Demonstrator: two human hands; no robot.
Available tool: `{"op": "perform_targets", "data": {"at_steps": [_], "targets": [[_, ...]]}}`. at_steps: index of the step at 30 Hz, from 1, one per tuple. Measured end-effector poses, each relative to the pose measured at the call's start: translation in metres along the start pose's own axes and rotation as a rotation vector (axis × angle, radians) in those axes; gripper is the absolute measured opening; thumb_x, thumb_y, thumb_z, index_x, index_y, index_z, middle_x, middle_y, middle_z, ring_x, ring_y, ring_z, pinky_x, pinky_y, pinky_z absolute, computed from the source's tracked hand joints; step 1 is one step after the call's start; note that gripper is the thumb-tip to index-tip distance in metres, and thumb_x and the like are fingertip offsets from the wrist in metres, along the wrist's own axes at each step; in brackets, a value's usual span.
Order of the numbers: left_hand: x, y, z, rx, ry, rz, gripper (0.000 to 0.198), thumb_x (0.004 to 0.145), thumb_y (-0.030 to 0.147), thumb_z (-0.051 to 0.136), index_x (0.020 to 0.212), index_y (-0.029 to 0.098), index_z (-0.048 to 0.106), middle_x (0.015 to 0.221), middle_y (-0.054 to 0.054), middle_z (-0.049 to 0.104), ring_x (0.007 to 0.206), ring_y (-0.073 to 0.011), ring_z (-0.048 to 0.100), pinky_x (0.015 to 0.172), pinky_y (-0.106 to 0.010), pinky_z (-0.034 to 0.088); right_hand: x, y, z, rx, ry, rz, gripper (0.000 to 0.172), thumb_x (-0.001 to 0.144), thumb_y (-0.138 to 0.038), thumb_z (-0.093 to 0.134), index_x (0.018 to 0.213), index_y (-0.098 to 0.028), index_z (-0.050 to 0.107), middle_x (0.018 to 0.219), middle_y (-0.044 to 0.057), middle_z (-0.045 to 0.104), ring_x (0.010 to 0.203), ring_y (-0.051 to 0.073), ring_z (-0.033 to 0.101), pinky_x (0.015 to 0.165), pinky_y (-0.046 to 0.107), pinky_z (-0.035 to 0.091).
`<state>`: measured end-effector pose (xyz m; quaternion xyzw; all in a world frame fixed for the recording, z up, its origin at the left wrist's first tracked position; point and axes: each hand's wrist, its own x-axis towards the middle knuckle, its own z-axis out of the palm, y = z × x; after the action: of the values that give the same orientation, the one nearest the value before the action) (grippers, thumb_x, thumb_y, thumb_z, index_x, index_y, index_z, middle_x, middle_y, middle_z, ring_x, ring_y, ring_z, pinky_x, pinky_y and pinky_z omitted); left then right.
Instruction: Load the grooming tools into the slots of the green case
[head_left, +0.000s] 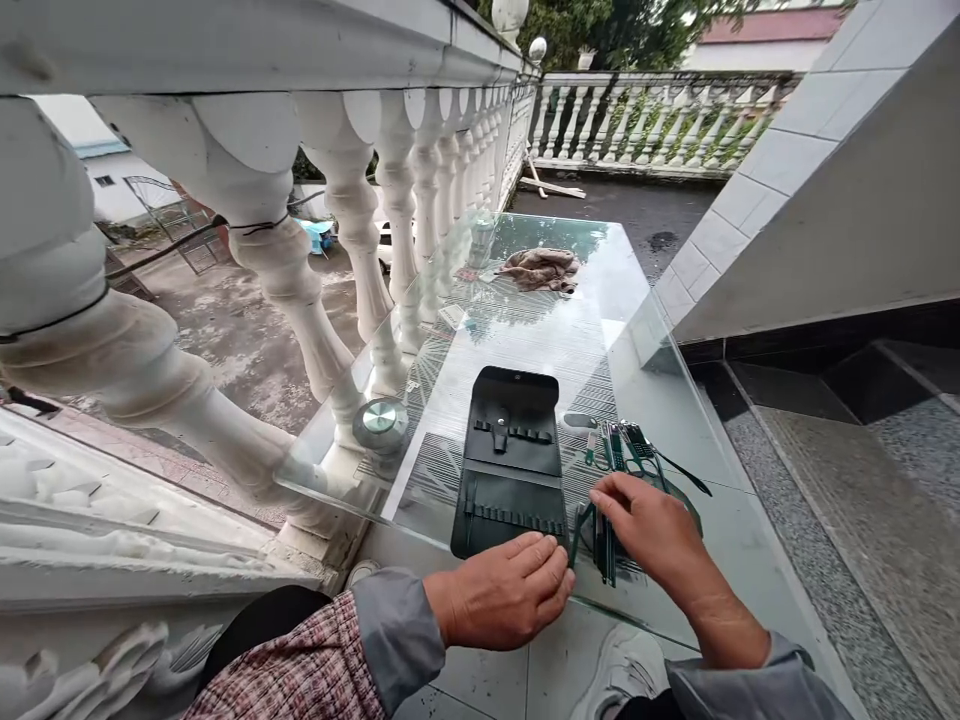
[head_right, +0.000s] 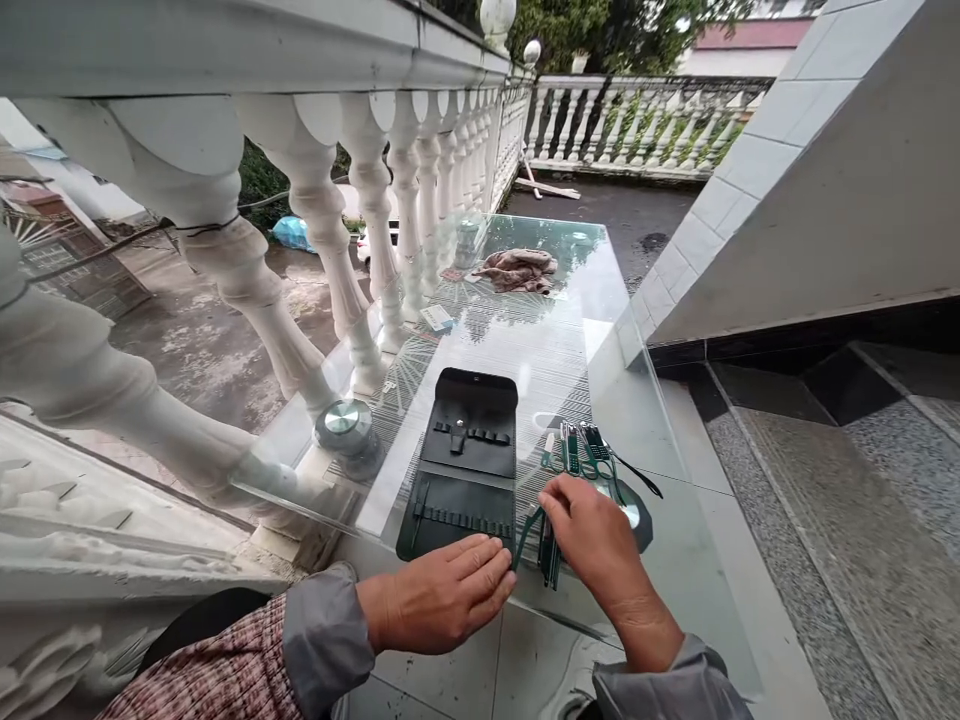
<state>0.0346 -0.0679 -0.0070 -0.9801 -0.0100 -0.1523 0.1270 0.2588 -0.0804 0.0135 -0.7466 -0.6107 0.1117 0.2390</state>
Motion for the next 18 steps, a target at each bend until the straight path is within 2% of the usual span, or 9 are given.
{"op": "perform_targets", "data": {"at_steps": [3, 7, 12, 18], "targets": [[0.002, -0.001, -0.002, -0.002, -0.014, 0.008, 0.032, 0.091, 0.02, 0.04, 0.118, 0.005, 0.05, 0.12, -0.02, 0.055, 0.11, -0.0243, 0.053, 0.1, -0.041, 0.039, -0.007, 0.006, 0.004, -0.085, -0.005, -0.039, 0.024, 0.08, -0.038, 0.045, 0.064, -0.023, 0.055, 0.067, 0.001, 0.06, 0.06, 0.016, 0.053, 0.053, 0.027, 0.034], [0.006, -0.001, -0.001, -0.02, 0.008, -0.006, 0.03, 0.09, 0.018, 0.04, 0.114, 0.006, 0.052, 0.115, -0.018, 0.057, 0.107, -0.024, 0.054, 0.098, -0.041, 0.04, -0.014, 0.006, 0.009, -0.069, -0.028, -0.124, 0.018, 0.082, -0.036, 0.046, 0.075, -0.023, 0.056, 0.075, 0.002, 0.06, 0.069, 0.017, 0.055, 0.06, 0.028, 0.038], [0.011, 0.001, 0.004, -0.029, 0.036, -0.037, 0.026, 0.09, 0.017, 0.04, 0.109, 0.006, 0.055, 0.108, -0.017, 0.059, 0.101, -0.0224, 0.057, 0.093, -0.04, 0.044, -0.02, -0.004, 0.018, -0.15, 0.067, -0.108, 0.022, 0.082, -0.042, 0.049, 0.077, -0.022, 0.056, 0.076, 0.004, 0.058, 0.069, 0.018, 0.053, 0.058, 0.029, 0.036], [0.012, 0.004, 0.008, -0.008, 0.099, -0.027, 0.027, 0.09, 0.019, 0.041, 0.105, 0.006, 0.059, 0.118, -0.018, 0.056, 0.106, -0.0243, 0.054, 0.092, -0.039, 0.044, -0.016, -0.008, 0.018, -0.023, -0.065, -0.052, 0.015, 0.08, -0.035, 0.051, 0.073, -0.022, 0.057, 0.076, 0.002, 0.059, 0.068, 0.017, 0.055, 0.06, 0.029, 0.039]]}}
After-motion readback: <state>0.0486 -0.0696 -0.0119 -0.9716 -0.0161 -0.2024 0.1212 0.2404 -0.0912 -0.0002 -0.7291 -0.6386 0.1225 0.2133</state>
